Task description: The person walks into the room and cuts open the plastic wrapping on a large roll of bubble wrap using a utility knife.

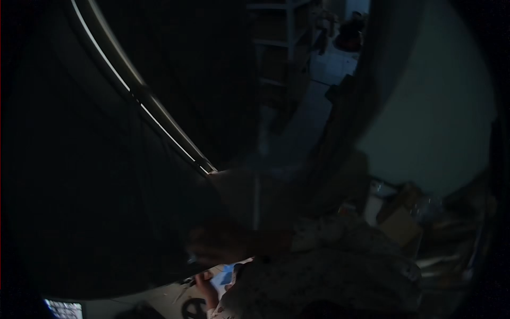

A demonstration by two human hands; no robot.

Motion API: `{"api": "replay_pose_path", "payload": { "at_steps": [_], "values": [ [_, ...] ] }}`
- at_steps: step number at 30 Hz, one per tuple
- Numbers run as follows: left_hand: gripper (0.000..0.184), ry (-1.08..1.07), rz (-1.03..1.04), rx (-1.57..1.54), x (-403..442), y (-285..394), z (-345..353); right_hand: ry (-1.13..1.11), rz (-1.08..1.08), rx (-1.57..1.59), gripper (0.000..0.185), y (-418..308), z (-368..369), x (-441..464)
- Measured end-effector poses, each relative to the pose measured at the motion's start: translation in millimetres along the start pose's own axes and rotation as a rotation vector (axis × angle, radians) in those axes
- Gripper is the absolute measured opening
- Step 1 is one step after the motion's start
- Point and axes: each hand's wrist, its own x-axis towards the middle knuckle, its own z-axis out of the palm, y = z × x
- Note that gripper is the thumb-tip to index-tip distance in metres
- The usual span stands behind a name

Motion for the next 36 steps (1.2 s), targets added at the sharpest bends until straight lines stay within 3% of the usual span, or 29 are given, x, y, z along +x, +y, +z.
{"api": "replay_pose_path", "payload": {
  "at_steps": [1, 3, 4, 6, 7, 10, 12, 17, 19, 21, 23, 25, 28, 30, 33, 36],
  "values": [
    [0.022, -0.213, -0.018, 0.288, 8, 16, -26, -0.033, 0.002, 0.025, 0.035, 16, -13, -8],
    [0.016, 0.049, 0.038, 0.151, 2, 37, -12, -0.089, 0.586, 0.172, 0.036, 48, -36, -22],
    [0.015, 0.097, -0.079, 0.126, 9, 38, -34, -0.103, 0.587, 0.163, 0.036, 60, -40, -32],
    [0.016, 0.163, -0.03, -0.018, 11, 47, -32, -0.048, 0.818, 0.272, 0.035, 89, -48, -55],
    [0.036, 0.303, -0.018, 0.216, 27, 51, -46, -0.04, 0.833, 0.26, 0.035, 101, -46, -62],
    [0.034, 0.187, -0.095, 0.275, 67, 38, -19, -0.058, 0.954, 0.357, 0.033, 141, -40, -64],
    [0.032, 0.087, -0.135, 0.329, 105, 37, 13, -0.33, 1.133, 0.501, 0.032, 174, -33, -63],
    [0.028, -0.183, -0.267, 0.479, 218, 23, 120, -0.35, 0.996, 0.62, 0.027, 276, 6, -83],
    [0.027, -0.279, -0.338, 0.52, 257, 6, 166, -0.334, 0.785, 0.588, 0.026, 321, 24, -99],
    [0.025, -0.367, -0.459, 0.568, 274, -10, 205, -0.345, 0.906, 0.662, 0.025, 349, 17, -96],
    [0.024, -0.49, -0.543, 0.646, 309, -4, 259, -0.519, 1.142, 0.441, 0.027, 374, 6, -72],
    [0.023, -0.67, -0.569, 0.737, 362, -2, 341, -0.427, 1.162, 0.503, 0.029, 397, -24, -54],
    [0.022, -0.901, -0.673, 0.865, 396, -23, 437, -0.385, 1.396, 0.583, 0.031, 426, -68, -61],
    [0.021, -1.015, -0.747, 0.943, 403, -40, 482, -0.329, 1.365, 0.237, 0.033, 447, -89, -90],
    [0.02, -1.17, -0.801, 1.054, 412, -64, 559, -0.15, 1.579, 0.372, 0.035, 472, -134, -103],
    [0.02, -1.318, -0.86, 1.134, 401, -113, 633, -0.145, 1.555, 0.179, 0.036, 507, -161, -140]
  ]
}}
